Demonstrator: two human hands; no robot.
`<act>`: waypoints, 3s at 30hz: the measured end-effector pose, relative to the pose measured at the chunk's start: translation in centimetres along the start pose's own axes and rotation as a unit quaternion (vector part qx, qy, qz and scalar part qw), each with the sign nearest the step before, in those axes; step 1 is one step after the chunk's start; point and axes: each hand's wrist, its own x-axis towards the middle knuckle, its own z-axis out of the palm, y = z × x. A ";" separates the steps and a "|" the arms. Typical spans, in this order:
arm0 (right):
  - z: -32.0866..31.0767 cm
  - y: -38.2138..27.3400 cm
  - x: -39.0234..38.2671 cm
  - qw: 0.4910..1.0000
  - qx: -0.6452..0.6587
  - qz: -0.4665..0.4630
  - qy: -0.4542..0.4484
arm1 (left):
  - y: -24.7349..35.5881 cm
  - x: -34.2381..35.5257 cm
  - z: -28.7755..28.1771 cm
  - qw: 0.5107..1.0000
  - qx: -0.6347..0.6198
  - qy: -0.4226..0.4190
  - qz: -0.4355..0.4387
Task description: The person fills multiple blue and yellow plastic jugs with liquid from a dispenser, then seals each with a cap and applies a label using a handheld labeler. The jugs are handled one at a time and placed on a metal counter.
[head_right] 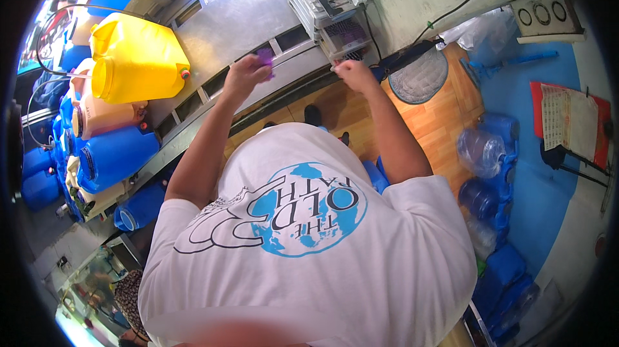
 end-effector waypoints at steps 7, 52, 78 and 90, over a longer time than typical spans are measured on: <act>-2.0 0.4 6.7 0.982 0.057 -0.105 0.144 | -8.0 -8.5 -7.4 0.972 -0.129 0.078 -0.179; -0.7 -0.4 7.1 0.912 -0.273 -0.120 0.280 | -15.2 -18.2 -23.0 0.887 -0.150 0.407 -0.161; 0.2 -3.1 8.5 0.872 -0.395 0.012 0.289 | 2.9 -8.3 -54.2 0.859 -0.021 0.502 0.100; 2.5 -3.8 8.0 0.851 -0.304 0.111 0.414 | 0.8 0.3 -60.0 0.892 -0.111 0.408 0.157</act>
